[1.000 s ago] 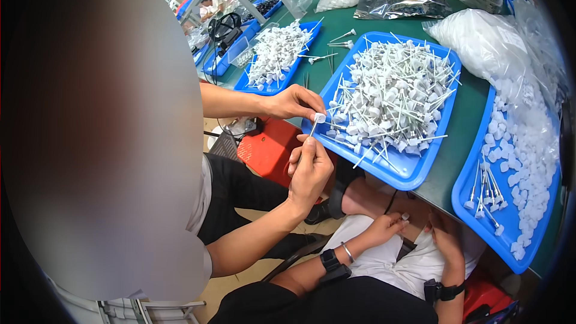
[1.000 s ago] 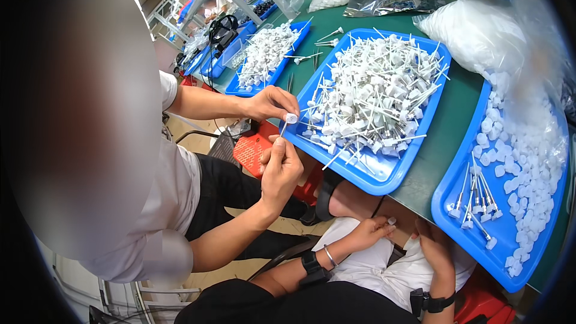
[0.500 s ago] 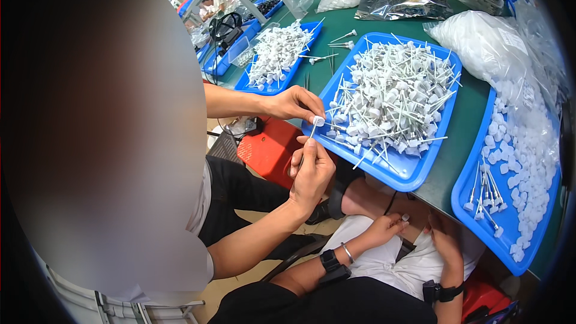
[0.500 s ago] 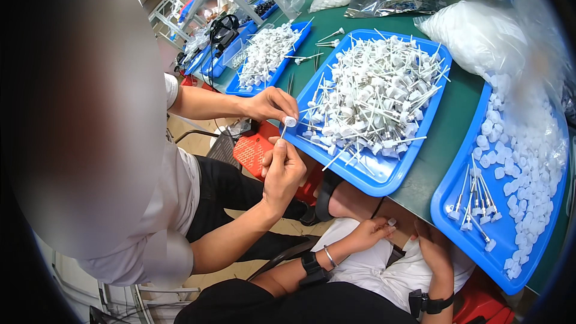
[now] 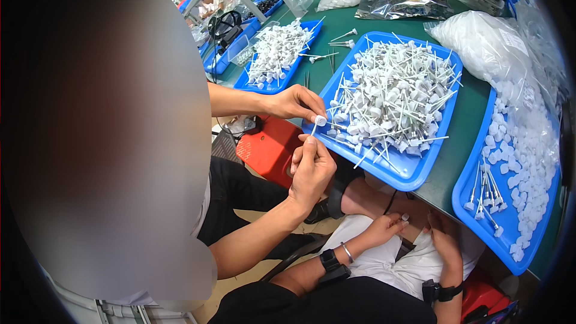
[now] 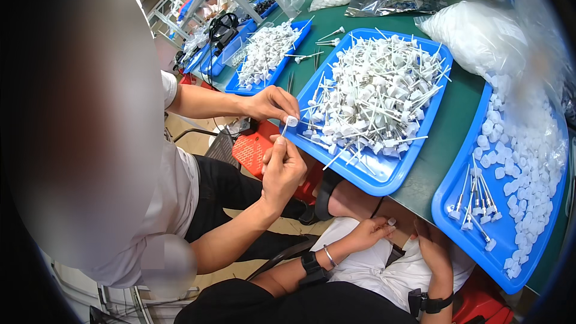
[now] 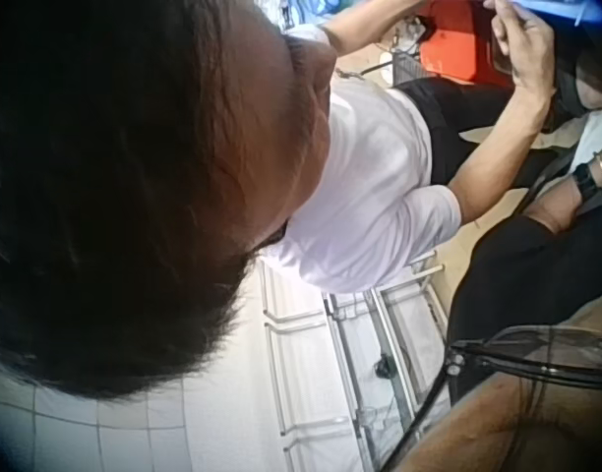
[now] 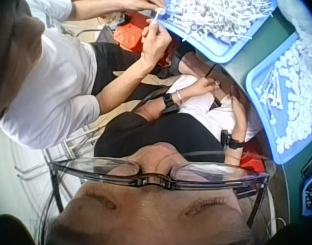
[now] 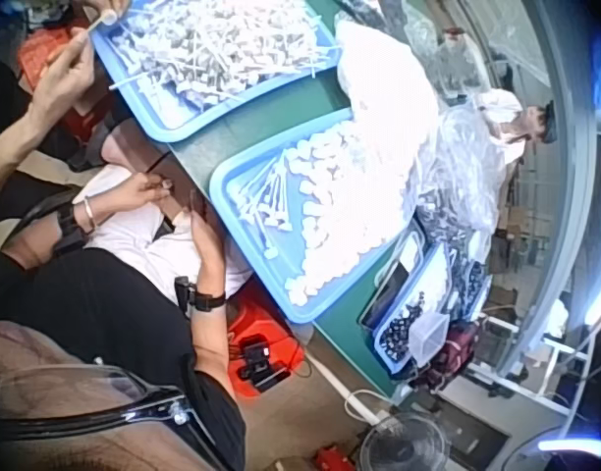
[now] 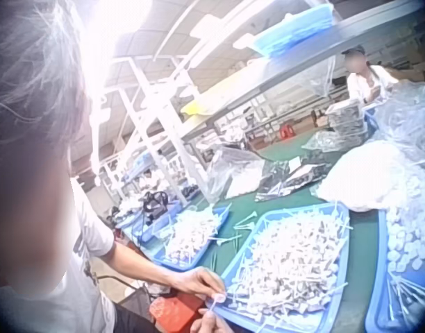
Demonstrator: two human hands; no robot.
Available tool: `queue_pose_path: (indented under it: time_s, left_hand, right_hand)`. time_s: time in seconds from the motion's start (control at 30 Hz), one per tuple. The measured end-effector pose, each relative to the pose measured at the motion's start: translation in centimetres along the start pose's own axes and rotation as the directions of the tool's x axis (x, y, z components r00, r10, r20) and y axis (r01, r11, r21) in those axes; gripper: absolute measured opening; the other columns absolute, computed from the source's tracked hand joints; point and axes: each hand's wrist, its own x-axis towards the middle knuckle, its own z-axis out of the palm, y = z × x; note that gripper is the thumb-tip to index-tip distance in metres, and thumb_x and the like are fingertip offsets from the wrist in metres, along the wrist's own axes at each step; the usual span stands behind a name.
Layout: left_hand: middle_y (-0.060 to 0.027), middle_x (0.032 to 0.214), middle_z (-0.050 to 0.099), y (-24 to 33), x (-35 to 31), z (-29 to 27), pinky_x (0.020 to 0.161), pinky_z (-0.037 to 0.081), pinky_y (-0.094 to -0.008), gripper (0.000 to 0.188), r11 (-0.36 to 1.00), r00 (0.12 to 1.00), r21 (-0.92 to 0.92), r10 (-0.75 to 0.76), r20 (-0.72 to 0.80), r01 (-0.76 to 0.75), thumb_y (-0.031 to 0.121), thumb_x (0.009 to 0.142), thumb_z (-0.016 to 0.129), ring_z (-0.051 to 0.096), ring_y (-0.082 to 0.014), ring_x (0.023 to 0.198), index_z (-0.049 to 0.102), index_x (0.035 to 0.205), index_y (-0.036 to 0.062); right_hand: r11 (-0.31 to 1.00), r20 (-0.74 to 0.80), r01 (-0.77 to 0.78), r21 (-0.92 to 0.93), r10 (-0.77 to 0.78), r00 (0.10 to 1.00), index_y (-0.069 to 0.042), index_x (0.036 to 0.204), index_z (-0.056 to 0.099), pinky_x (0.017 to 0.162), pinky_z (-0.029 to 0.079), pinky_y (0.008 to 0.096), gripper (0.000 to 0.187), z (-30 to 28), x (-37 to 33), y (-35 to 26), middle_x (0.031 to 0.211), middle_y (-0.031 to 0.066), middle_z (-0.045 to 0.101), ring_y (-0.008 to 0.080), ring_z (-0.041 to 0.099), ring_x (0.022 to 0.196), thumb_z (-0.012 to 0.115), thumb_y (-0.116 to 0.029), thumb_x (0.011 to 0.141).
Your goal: The recorder uses tweezers to assemble small plastic parts at a workshop table.
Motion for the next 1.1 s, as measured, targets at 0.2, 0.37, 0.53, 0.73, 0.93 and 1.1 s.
queue_pose_path:
  time_s: [0.2, 0.37, 0.53, 0.73, 0.93, 1.1]
  left_hand:
    - [-0.0077, 0.085, 0.064, 0.5, -0.1, 0.0, 0.074, 0.050, -0.0267, 0.025, 1.000, 1.000, 0.001, -0.007, -0.008, 0.007, 0.018, 0.097, 0.057, 0.061, -0.0117, 0.082, 0.060, 0.098, -0.0065]
    - [-0.0077, 0.085, 0.064, 0.1, 0.0, -0.1, 0.074, 0.050, -0.0266, 0.025, 1.000, 1.000, -0.001, -0.011, -0.004, 0.011, 0.018, 0.097, 0.057, 0.061, -0.0117, 0.082, 0.060, 0.099, -0.0066]
    - [-0.0076, 0.086, 0.064, -0.1, 0.1, 0.0, 0.075, 0.050, -0.0266, 0.025, 1.000, 1.000, -0.011, -0.006, -0.006, 0.006, 0.018, 0.097, 0.057, 0.061, -0.0117, 0.082, 0.060, 0.102, -0.0066]
    - [-0.0075, 0.087, 0.064, 0.0, 0.0, 0.0, 0.075, 0.050, -0.0265, 0.025, 1.000, 1.000, -0.012, -0.005, -0.008, 0.005, 0.017, 0.097, 0.057, 0.061, -0.0116, 0.083, 0.060, 0.104, -0.0066]
    - [-0.0075, 0.086, 0.064, 0.1, 0.0, 0.0, 0.075, 0.050, -0.0265, 0.024, 1.000, 1.000, 0.014, -0.014, -0.008, 0.014, 0.017, 0.097, 0.057, 0.061, -0.0116, 0.083, 0.060, 0.102, -0.0065]
    - [-0.0078, 0.086, 0.064, 0.2, 0.0, 0.0, 0.075, 0.050, -0.0269, 0.024, 1.000, 1.000, 0.007, -0.009, -0.002, 0.009, 0.017, 0.097, 0.057, 0.062, -0.0120, 0.083, 0.060, 0.101, -0.0063]
  right_hand:
    - [1.000, -0.033, 0.007, 0.019, -0.007, 0.999, 0.003, 0.097, 0.060, 0.065, 0.044, 0.0307, 0.031, 0.2, 0.1, 0.3, 0.076, 0.0055, 0.058, 0.0138, 0.055, 0.065, 0.053, -0.027, 0.097]
    - [1.000, -0.021, -0.016, -0.015, 0.015, 1.000, 0.003, 0.097, 0.060, 0.066, 0.044, 0.0314, 0.032, 0.0, 0.0, 0.0, 0.076, 0.0063, 0.059, 0.0143, 0.056, 0.065, 0.052, -0.028, 0.097]
    - [0.999, -0.025, -0.033, -0.025, 0.032, 0.999, 0.003, 0.098, 0.059, 0.066, 0.045, 0.0320, 0.032, 0.1, 0.1, -0.2, 0.077, 0.0069, 0.059, 0.0151, 0.056, 0.065, 0.051, -0.028, 0.097]
    - [0.997, -0.015, -0.070, -0.034, 0.070, 0.997, 0.003, 0.099, 0.059, 0.066, 0.045, 0.0319, 0.032, -0.1, -0.1, -0.5, 0.078, 0.0069, 0.059, 0.0151, 0.056, 0.065, 0.052, -0.028, 0.097]
    - [0.999, -0.038, -0.006, 0.033, 0.007, 0.999, 0.003, 0.099, 0.060, 0.066, 0.045, 0.0314, 0.031, 0.2, 0.0, 0.2, 0.078, 0.0069, 0.060, 0.0151, 0.057, 0.065, 0.052, -0.027, 0.097]
    - [1.000, -0.035, 0.008, -0.002, -0.008, 0.999, 0.003, 0.099, 0.061, 0.067, 0.045, 0.0323, 0.032, 0.1, 0.2, 0.7, 0.074, 0.0080, 0.061, 0.0154, 0.057, 0.065, 0.052, -0.027, 0.096]
